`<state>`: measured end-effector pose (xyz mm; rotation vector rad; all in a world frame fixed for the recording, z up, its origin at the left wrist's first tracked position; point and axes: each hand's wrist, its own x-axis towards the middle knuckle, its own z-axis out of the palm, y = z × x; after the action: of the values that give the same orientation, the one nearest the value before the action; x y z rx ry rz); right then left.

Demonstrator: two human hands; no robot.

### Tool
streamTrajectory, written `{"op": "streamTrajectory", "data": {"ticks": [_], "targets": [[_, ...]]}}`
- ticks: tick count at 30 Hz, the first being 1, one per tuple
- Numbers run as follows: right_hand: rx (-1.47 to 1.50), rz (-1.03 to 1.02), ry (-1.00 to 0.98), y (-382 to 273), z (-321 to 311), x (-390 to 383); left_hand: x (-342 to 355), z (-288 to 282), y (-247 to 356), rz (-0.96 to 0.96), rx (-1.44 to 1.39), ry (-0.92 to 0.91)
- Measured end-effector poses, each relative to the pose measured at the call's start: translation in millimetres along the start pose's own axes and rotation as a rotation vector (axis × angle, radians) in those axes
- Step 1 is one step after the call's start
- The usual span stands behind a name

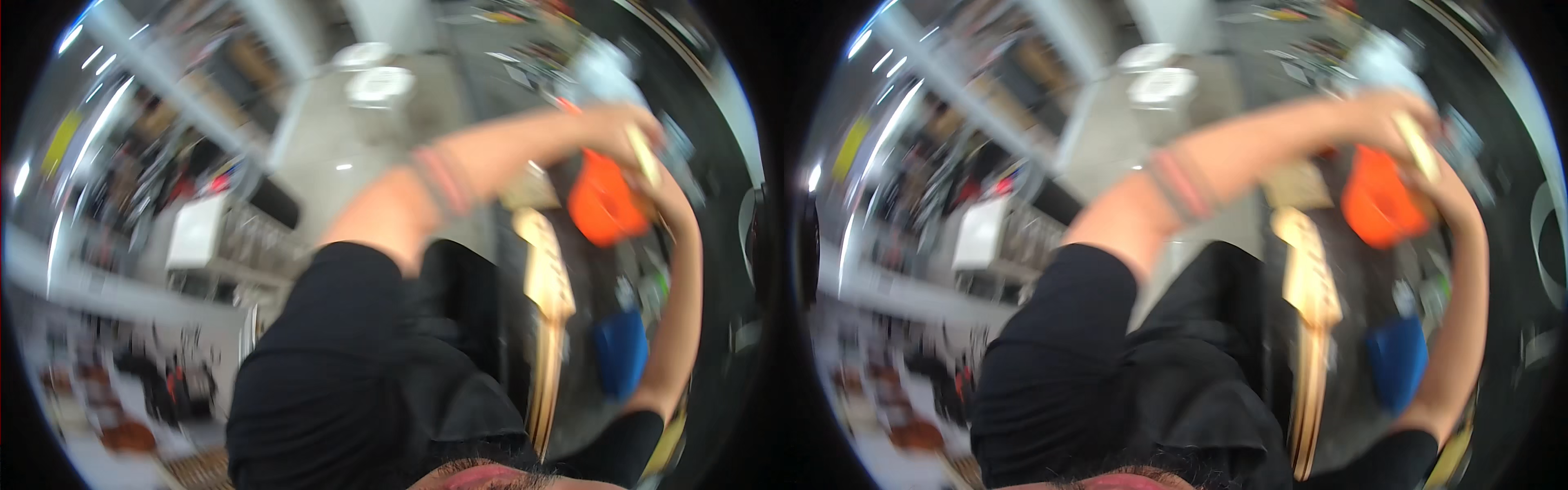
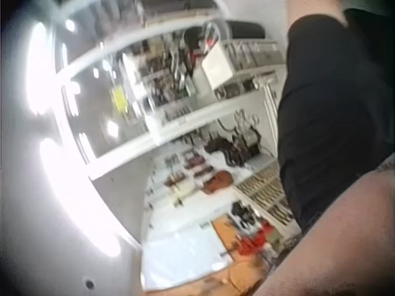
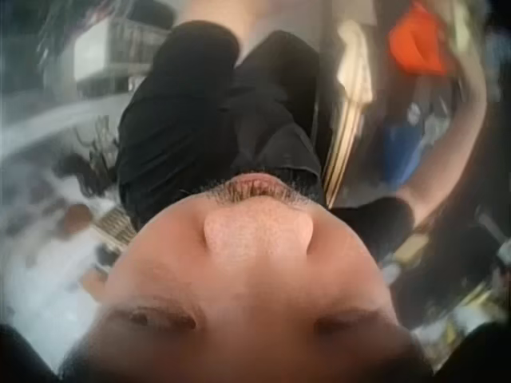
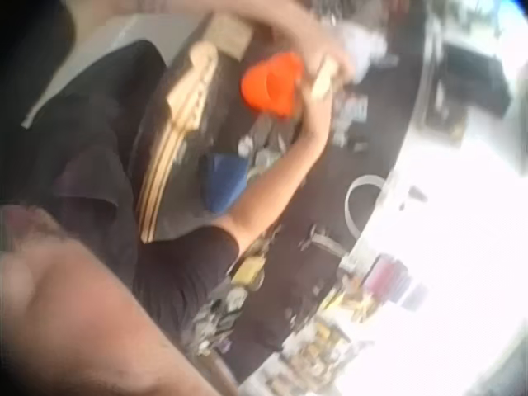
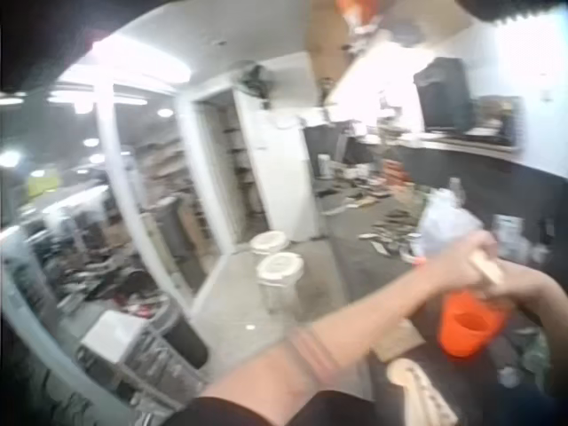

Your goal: The person sands the back of a guitar neck using a small piece of sandpaper, then wipes the neck with a yellow sponge, and repeatedly wets the sponge and another sanding block in a bucket and at a sink.

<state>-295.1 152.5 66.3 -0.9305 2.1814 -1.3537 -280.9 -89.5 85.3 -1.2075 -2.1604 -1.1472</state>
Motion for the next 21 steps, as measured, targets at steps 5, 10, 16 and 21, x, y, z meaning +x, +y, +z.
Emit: {"op": "streamTrajectory", "data": {"ticks": [5,10,16,21], "targets": [[-0.153,-0.002,0.087,46.5,24.1,25.4,9.3,6.0,-30.6,0.028,0.444,-0.385],[-0.254,-0.130,0.239,100.7,-10.1,25.7,59.4,57.8,-55.9,-0.135,0.814,-0.551],[-0.207,-0.221,0.192,124.4,14.8,80.6,71.6,167.0,-135.4,-1.207,1.963,-0.079],[-0.123,-0.275,0.170,139.0,49.1,118.5,31.6,140.6,-155.7,-1.124,1.979,0.015]]}}
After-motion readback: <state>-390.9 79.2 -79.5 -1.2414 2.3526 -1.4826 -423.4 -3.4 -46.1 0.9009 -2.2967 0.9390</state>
